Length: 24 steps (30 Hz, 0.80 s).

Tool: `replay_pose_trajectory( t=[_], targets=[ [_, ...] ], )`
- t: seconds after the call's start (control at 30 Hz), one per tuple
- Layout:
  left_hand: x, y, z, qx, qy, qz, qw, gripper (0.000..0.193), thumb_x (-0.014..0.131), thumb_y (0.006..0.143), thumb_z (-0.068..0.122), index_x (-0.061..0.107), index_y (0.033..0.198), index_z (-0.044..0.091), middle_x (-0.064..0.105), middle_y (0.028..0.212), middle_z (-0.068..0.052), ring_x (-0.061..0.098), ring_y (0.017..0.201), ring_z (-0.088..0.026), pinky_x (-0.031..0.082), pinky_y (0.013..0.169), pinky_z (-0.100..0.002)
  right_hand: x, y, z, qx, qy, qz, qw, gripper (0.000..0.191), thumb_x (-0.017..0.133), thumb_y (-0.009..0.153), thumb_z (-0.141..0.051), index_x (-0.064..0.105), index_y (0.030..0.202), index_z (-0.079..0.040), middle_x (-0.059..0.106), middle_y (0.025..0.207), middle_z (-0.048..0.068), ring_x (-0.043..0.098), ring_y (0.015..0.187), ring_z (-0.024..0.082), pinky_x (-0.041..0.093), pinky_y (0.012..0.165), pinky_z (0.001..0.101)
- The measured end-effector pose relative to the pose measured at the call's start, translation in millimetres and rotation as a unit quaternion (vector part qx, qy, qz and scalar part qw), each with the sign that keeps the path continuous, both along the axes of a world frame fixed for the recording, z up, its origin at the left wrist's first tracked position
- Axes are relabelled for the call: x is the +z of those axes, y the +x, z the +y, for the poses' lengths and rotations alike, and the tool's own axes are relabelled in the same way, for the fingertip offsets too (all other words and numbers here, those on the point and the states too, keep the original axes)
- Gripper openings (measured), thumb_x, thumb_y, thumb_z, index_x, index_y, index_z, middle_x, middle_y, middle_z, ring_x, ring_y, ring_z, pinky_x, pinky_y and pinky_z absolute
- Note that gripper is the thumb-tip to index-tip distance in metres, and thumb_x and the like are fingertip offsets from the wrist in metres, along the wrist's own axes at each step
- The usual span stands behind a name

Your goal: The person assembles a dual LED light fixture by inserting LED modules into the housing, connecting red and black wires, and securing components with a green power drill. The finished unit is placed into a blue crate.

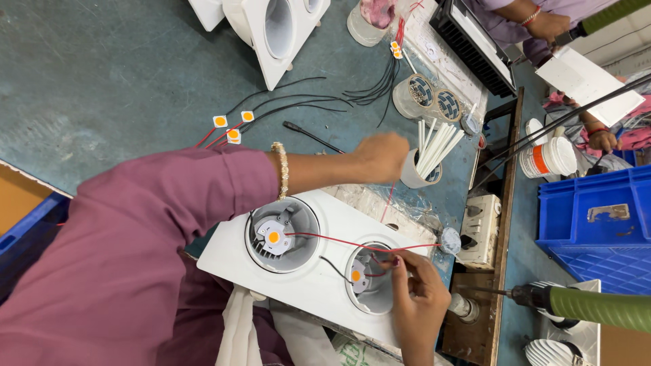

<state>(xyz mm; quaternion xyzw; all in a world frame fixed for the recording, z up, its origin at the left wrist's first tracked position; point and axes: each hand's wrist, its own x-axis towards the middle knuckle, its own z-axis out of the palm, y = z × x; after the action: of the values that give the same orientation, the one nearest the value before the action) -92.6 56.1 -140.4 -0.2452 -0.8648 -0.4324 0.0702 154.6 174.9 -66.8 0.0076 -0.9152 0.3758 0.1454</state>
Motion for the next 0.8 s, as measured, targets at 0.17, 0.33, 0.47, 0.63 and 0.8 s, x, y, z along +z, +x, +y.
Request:
replay_pose_trajectory(
  t=[0.17,0.33,0.47,0.63,0.8],
  targets=[
    [24,15,-14,0.068,0.09,0.059,0.992,0.003,0.072,0.075,0.006,0.07,0.077,0.006,0.068,0.087,-0.016,0.069,0.082,-0.039,0.054,0.071,-0.049,0,6,7,0.047,0.072,0.019,0.996,0.009,0.07,0.091,-0.008,0.074,0.098,-0.007,0.075,0.093,0.004,0.063,0.069,0.01,0.046,0.057,0.0241],
    [48,33,-11,0.052,0.217,0.167,0.96,0.015,0.065,0.084,0.004,0.056,0.096,0.006,0.062,0.099,-0.01,0.068,0.09,-0.034,0.053,0.076,-0.046,13,5,6,0.254,0.22,-0.002,0.942,0.029,0.074,0.083,-0.017,0.075,0.112,-0.011,0.074,0.086,0.005,0.063,0.073,0.02,0.041,0.065,0.0358],
    [58,37,-17,-0.01,0.219,0.168,0.961,0.008,0.06,0.095,0.005,0.055,0.1,0.007,0.062,0.102,-0.008,0.068,0.089,-0.032,0.053,0.075,-0.044,22,6,2,0.289,0.205,-0.014,0.935,0.031,0.07,0.087,-0.018,0.072,0.116,-0.01,0.075,0.097,0.008,0.065,0.079,0.024,0.041,0.067,0.0379],
    [66,32,-20,-0.055,0.168,0.128,0.976,0.014,0.061,0.098,0.02,0.06,0.107,0.009,0.069,0.09,-0.012,0.069,0.084,-0.033,0.052,0.073,-0.044,29,7,-5,0.301,0.096,-0.099,0.944,0.035,0.073,0.087,-0.016,0.069,0.121,-0.005,0.072,0.102,0.011,0.068,0.084,0.026,0.053,0.076,0.0355],
    [63,29,-26,-0.193,-0.073,-0.177,0.962,0.041,0.05,0.103,0.034,0.073,0.089,0.004,0.077,0.077,-0.013,0.077,0.069,-0.023,0.06,0.07,-0.037,24,1,-22,0.296,0.111,-0.149,0.937,0.02,0.078,0.086,-0.012,0.076,0.105,-0.005,0.068,0.094,0.009,0.068,0.082,0.02,0.055,0.068,0.0303]
  ],
)
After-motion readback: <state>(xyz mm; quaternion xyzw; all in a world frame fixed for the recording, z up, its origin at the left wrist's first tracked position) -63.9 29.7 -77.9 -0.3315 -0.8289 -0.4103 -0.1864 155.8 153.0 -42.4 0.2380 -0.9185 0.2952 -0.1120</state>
